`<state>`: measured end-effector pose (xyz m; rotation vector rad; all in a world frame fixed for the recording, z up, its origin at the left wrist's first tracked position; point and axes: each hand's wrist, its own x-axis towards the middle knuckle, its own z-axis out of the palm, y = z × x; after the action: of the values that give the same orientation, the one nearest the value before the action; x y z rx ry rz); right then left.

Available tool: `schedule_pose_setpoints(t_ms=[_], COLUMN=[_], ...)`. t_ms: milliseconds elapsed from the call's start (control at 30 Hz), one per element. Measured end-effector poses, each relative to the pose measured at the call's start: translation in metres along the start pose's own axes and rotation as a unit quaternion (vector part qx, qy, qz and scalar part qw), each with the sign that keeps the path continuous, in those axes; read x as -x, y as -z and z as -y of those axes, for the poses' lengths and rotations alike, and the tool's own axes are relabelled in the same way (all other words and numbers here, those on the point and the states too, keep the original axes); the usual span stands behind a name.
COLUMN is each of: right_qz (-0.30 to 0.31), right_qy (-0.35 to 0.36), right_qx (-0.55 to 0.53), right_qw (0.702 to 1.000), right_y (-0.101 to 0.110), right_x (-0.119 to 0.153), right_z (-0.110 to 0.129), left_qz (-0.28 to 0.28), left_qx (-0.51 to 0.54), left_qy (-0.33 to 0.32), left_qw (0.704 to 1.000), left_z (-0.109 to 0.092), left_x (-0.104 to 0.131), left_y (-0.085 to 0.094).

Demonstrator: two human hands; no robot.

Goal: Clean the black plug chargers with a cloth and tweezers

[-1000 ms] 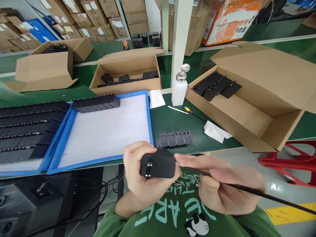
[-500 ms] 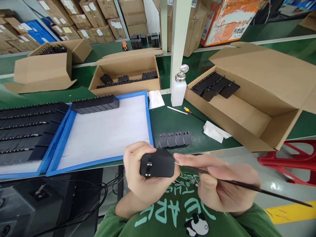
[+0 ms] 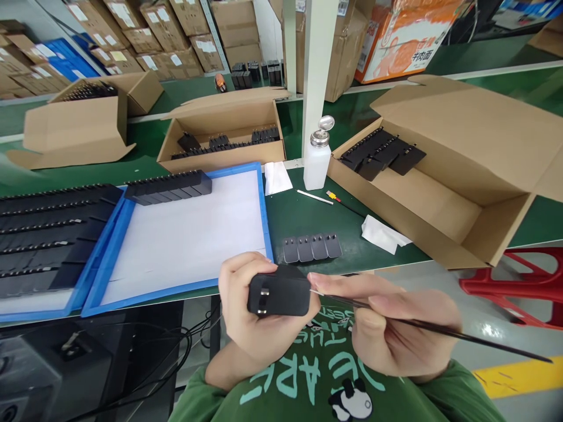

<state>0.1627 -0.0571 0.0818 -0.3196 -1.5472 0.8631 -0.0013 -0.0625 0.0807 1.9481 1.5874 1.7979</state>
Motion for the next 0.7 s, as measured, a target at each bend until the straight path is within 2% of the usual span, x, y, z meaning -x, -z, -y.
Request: schedule_pose_setpoints(t_ms=[267, 400, 567, 700], right_qz=[-0.02, -0.001, -0.015, -0.001], right_qy=[-0.007, -0.012, -0.009, -0.01], right_qx=[-0.003, 0.002, -0.003, -0.001], right_qw=[1.0, 1.0, 1.0, 1.0], right_y=[-0.0012, -0.0013, -0.0018, -0.002], right_x=[-0.0004, -0.0005, -0.0014, -0.0012], right_z=[0.0012, 0.0027, 0.0028, 0.0031], left_qz=[0.002, -0.001, -0.001, -0.002], left_qx=[0.0, 0.003, -0.004, -0.003], left_qy=[-0.006, -0.003, -0.001, 0.007], left_qw=[1.0, 1.0, 1.0, 1.0], left_z=[0.0, 0.001, 0.0009, 0.0007], left_x=[-0.0008, 0.0007, 0.0017, 0.0024], left_y=[0.0012, 0.0011, 0.0009, 0.001])
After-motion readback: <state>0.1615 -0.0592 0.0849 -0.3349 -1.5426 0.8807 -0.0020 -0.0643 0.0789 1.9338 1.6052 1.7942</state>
